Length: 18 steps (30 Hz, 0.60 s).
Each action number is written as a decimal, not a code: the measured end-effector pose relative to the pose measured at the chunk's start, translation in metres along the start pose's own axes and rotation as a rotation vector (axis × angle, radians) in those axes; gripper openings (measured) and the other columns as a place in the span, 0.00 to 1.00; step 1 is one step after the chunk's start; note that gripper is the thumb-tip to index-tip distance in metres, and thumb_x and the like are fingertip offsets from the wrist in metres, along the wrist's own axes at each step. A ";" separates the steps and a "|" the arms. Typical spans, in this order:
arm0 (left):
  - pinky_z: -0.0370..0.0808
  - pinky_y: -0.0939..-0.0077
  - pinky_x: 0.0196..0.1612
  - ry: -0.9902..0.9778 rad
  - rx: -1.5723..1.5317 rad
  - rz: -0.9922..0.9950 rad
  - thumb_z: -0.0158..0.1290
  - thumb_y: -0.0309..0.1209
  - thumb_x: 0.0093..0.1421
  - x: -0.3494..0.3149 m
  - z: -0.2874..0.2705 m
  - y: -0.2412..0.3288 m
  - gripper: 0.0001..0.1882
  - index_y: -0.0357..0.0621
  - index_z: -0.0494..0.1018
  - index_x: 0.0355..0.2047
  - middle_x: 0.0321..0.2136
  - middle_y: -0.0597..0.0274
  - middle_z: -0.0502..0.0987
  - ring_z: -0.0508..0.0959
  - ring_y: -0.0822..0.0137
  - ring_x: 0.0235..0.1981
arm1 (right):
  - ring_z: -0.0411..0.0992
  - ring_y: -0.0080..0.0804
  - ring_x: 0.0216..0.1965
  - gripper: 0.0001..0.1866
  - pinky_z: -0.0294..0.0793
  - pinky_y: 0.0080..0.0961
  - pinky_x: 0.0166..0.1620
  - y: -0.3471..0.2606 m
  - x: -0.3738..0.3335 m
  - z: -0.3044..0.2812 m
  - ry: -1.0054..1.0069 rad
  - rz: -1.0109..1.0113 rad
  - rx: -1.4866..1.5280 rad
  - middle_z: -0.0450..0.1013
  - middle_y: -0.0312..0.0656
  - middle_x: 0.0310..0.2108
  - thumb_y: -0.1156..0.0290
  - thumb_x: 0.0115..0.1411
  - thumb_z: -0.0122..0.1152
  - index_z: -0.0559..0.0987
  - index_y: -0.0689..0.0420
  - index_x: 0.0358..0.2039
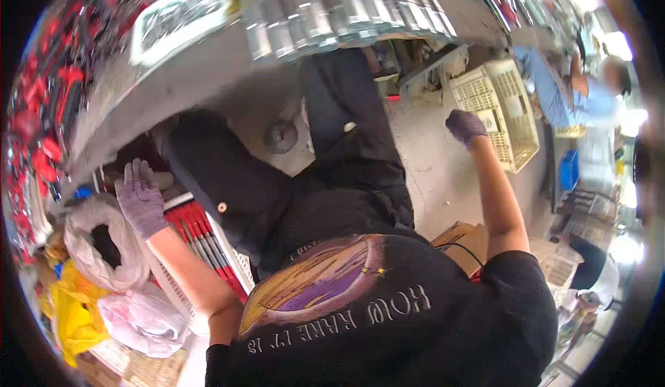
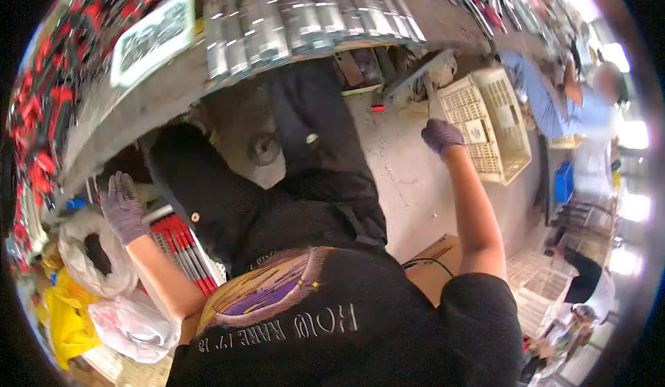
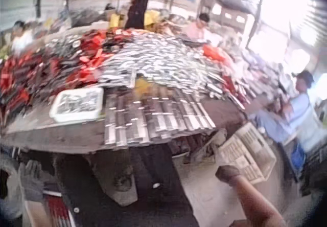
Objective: Assembling the components of a red-handled hand tool by inserting metal pins and springs into a chrome-plated housing.
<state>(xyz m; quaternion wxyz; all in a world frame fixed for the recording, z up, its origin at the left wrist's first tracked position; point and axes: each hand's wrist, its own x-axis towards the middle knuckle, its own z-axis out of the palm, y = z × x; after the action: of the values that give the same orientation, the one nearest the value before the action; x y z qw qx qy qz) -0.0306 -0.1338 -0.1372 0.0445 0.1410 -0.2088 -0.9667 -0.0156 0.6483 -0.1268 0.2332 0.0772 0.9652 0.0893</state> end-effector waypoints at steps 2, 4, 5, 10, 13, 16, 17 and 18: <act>0.62 0.53 0.60 0.357 0.243 0.030 0.41 0.52 0.61 -0.007 0.100 -0.052 0.35 0.29 0.60 0.55 0.56 0.41 0.62 0.61 0.49 0.59 | 0.73 0.51 0.43 0.17 0.72 0.40 0.45 -0.020 0.005 0.025 -0.202 0.121 0.119 0.75 0.52 0.39 0.61 0.51 0.46 0.79 0.54 0.36; 0.59 0.51 0.61 0.381 0.252 -0.185 0.43 0.55 0.59 -0.001 0.142 -0.106 0.40 0.28 0.57 0.56 0.58 0.41 0.60 0.59 0.45 0.60 | 0.74 0.48 0.41 0.18 0.73 0.39 0.43 -0.005 0.038 0.105 -0.368 -0.048 0.325 0.75 0.52 0.37 0.60 0.51 0.47 0.79 0.57 0.35; 0.57 0.50 0.62 0.315 0.214 -0.259 0.43 0.56 0.59 0.001 0.152 -0.126 0.41 0.27 0.55 0.56 0.58 0.41 0.59 0.58 0.44 0.60 | 0.75 0.45 0.41 0.18 0.73 0.38 0.43 -0.007 0.056 0.144 -0.580 0.100 0.697 0.75 0.53 0.36 0.61 0.52 0.48 0.79 0.60 0.34; 0.51 0.51 0.64 0.210 1.007 0.330 0.41 0.56 0.58 0.057 0.128 -0.154 0.38 0.42 0.53 0.61 0.61 0.49 0.56 0.55 0.47 0.62 | 0.74 0.48 0.42 0.19 0.73 0.40 0.45 -0.045 0.159 0.230 -0.494 0.114 0.481 0.77 0.49 0.36 0.64 0.51 0.47 0.79 0.55 0.41; 0.57 0.47 0.60 0.077 1.613 0.628 0.40 0.57 0.58 0.070 0.111 -0.143 0.38 0.46 0.55 0.61 0.60 0.53 0.58 0.57 0.51 0.61 | 0.73 0.45 0.46 0.20 0.66 0.35 0.55 -0.075 0.214 0.257 -0.179 0.274 0.718 0.75 0.51 0.42 0.67 0.52 0.48 0.78 0.55 0.45; 0.56 0.48 0.61 0.147 1.414 0.535 0.39 0.56 0.59 0.103 0.121 -0.162 0.36 0.47 0.56 0.61 0.60 0.54 0.59 0.57 0.53 0.61 | 0.71 0.42 0.49 0.27 0.63 0.38 0.58 -0.090 0.305 0.293 0.048 0.183 0.515 0.72 0.54 0.46 0.68 0.53 0.47 0.68 0.52 0.56; 0.56 0.49 0.61 0.232 1.364 0.594 0.39 0.56 0.59 0.089 0.125 -0.162 0.35 0.47 0.56 0.61 0.60 0.55 0.59 0.58 0.53 0.61 | 0.72 0.42 0.48 0.25 0.64 0.38 0.57 -0.103 0.296 0.300 0.063 0.021 0.516 0.73 0.53 0.45 0.68 0.53 0.48 0.69 0.52 0.54; 0.55 0.49 0.61 0.280 1.295 0.614 0.38 0.55 0.60 0.088 0.128 -0.158 0.35 0.47 0.57 0.60 0.60 0.55 0.59 0.58 0.53 0.61 | 0.72 0.42 0.47 0.24 0.64 0.38 0.57 -0.078 0.297 0.308 0.073 -0.092 0.497 0.73 0.52 0.44 0.68 0.52 0.48 0.70 0.52 0.52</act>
<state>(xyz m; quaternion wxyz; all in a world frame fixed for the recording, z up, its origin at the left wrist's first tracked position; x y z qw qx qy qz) -0.1564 0.0474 -0.1141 0.2475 0.1967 -0.7612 -0.5662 -0.1428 0.6715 -0.5419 0.1759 0.0850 0.9678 -0.1586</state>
